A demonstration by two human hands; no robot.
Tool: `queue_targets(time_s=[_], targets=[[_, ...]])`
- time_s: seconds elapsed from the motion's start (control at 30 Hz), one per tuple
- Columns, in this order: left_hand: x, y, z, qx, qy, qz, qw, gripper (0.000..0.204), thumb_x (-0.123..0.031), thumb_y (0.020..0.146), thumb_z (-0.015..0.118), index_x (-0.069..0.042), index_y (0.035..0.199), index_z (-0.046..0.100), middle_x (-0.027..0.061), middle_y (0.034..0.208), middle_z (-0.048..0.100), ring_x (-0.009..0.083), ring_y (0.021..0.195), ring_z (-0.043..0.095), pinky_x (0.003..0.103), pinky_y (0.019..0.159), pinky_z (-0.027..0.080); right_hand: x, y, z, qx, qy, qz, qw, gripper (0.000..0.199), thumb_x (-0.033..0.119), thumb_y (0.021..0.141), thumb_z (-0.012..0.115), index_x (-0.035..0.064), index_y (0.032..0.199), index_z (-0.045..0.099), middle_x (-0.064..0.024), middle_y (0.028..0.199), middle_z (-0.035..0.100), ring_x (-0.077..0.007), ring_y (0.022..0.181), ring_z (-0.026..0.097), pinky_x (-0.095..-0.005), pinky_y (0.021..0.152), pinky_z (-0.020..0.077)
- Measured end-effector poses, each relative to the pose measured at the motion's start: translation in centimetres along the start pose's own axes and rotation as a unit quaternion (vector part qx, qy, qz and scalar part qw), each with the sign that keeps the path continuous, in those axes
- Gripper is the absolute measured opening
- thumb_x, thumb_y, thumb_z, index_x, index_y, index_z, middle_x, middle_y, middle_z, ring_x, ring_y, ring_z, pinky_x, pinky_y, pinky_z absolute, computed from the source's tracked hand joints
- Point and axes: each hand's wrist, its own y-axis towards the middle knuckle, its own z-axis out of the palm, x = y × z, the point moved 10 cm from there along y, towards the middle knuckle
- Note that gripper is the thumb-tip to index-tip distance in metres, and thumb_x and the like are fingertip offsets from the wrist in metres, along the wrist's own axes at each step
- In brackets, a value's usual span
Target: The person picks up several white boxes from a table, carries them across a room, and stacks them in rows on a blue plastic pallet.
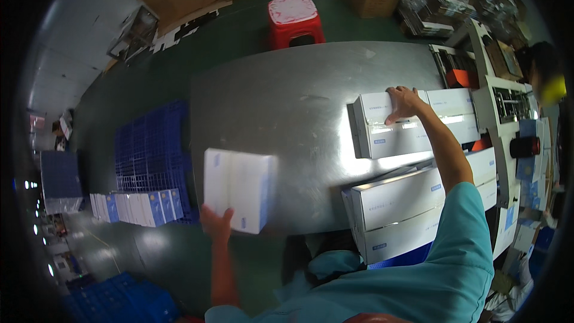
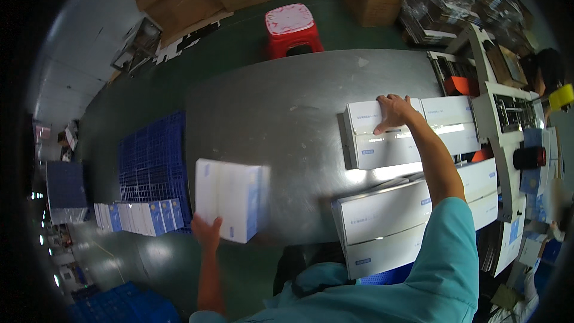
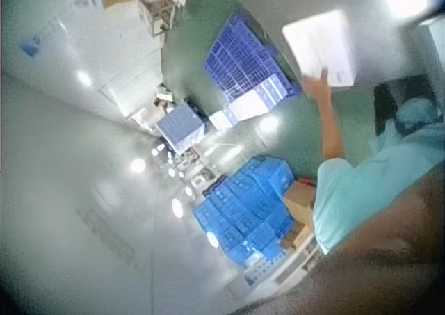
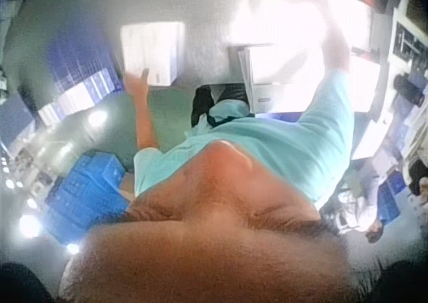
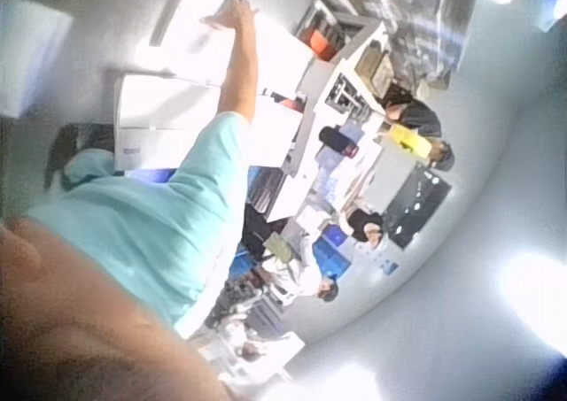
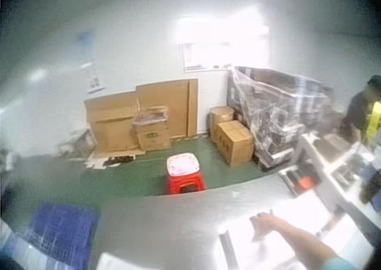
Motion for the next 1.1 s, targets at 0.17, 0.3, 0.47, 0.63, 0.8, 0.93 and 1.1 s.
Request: queue_targets(time_s=[0.17, 0.3, 0.47, 0.63, 0.8, 0.93, 1.1], targets=[[9.6, -4.7, -4.1, -0.025, 0.115, -0.168, 0.979, 0.106, -0.073, 0.068, 0.062, 0.006, 0.133, 0.032, 0.0251, 0.127, 0.041, 0.0418, 0.116, 0.043, 0.054, 0.095, 0.036, -0.7, 0.3, -0.4, -0.092, 0.038, -0.011, 0.995, 0.119, 0.071, 0.034, 0.080, 0.0077, 0.130, 0.048, -0.0182, 0.119, 0.052, -0.0369, 0.121, 0.043, -0.0521, 0.105, 0.0237], [9.8, -5.4, -3.4, -0.066, 0.159, -0.311, 0.935, 0.122, -0.078, 0.062, 0.062, 0.010, 0.138, 0.022, 0.0247, 0.128, 0.041, 0.0425, 0.118, 0.042, 0.054, 0.095, 0.037, -0.1, 0.2, -0.1, -0.074, 0.048, 0.077, 0.993, 0.118, 0.078, 0.038, 0.075, 0.0074, 0.128, 0.049, -0.0199, 0.117, 0.054, -0.0379, 0.115, 0.049, -0.0539, 0.099, 0.0333], [5.0, -3.4, -1.8, -0.064, 0.135, -0.278, 0.949, 0.132, -0.077, 0.055, 0.068, 0.011, 0.140, 0.016, 0.0294, 0.132, 0.034, 0.0457, 0.121, 0.038, 0.054, 0.096, 0.036, 5.2, 0.0, 2.2, -0.012, 0.082, 0.152, 0.985, 0.121, 0.085, 0.059, 0.058, -0.0102, 0.130, 0.036, -0.0313, 0.124, 0.046, -0.0426, 0.117, 0.046, -0.0520, 0.096, 0.0405], [-1.5, -1.1, -1.3, -0.040, 0.085, -0.181, 0.979, 0.132, -0.068, 0.053, 0.076, 0.011, 0.139, 0.014, 0.0315, 0.134, 0.030, 0.0478, 0.122, 0.034, 0.056, 0.100, 0.029, 21.4, 1.5, 5.5, 0.144, 0.182, -0.064, 0.971, 0.108, 0.079, 0.074, 0.048, -0.0111, 0.131, 0.034, -0.0305, 0.120, 0.048, -0.0365, 0.112, 0.052, -0.0465, 0.089, 0.0468], [-1.3, 1.1, 0.3, -0.034, 0.055, -0.131, 0.989, 0.132, -0.067, 0.053, 0.076, 0.010, 0.141, 0.013, 0.0328, 0.134, 0.029, 0.0467, 0.123, 0.032, 0.056, 0.102, 0.026, 25.6, 0.7, 3.7, 0.159, 0.193, -0.302, 0.920, 0.064, 0.060, 0.081, 0.059, 0.0059, 0.114, 0.060, -0.0105, 0.113, 0.061, -0.0243, 0.086, 0.064, -0.0361, 0.078, 0.0525], [-0.8, 1.4, -0.5, -0.019, 0.059, -0.145, 0.987, 0.136, -0.069, 0.052, 0.075, 0.010, 0.141, 0.011, 0.0351, 0.136, 0.026, 0.0483, 0.125, 0.029, 0.056, 0.104, 0.023, 2.5, 5.0, -1.3, -0.157, -0.068, -0.013, 0.985, 0.067, 0.044, 0.084, 0.064, 0.0016, 0.131, 0.044, -0.0242, 0.134, 0.043, -0.0376, 0.124, 0.041, -0.0447, 0.104, 0.0340], [-1.2, 1.2, 0.0, 0.011, 0.005, -0.160, 0.987, 0.138, -0.068, 0.052, 0.076, 0.010, 0.142, 0.007, 0.0377, 0.137, 0.023, 0.0514, 0.127, 0.026, 0.057, 0.105, 0.019, -23.3, 2.3, 4.7, -0.014, -0.066, 0.306, 0.950, 0.095, 0.073, 0.074, 0.052, 0.0072, 0.140, 0.035, -0.0210, 0.144, 0.032, -0.0438, 0.134, 0.022, -0.0602, 0.105, 0.0214]])
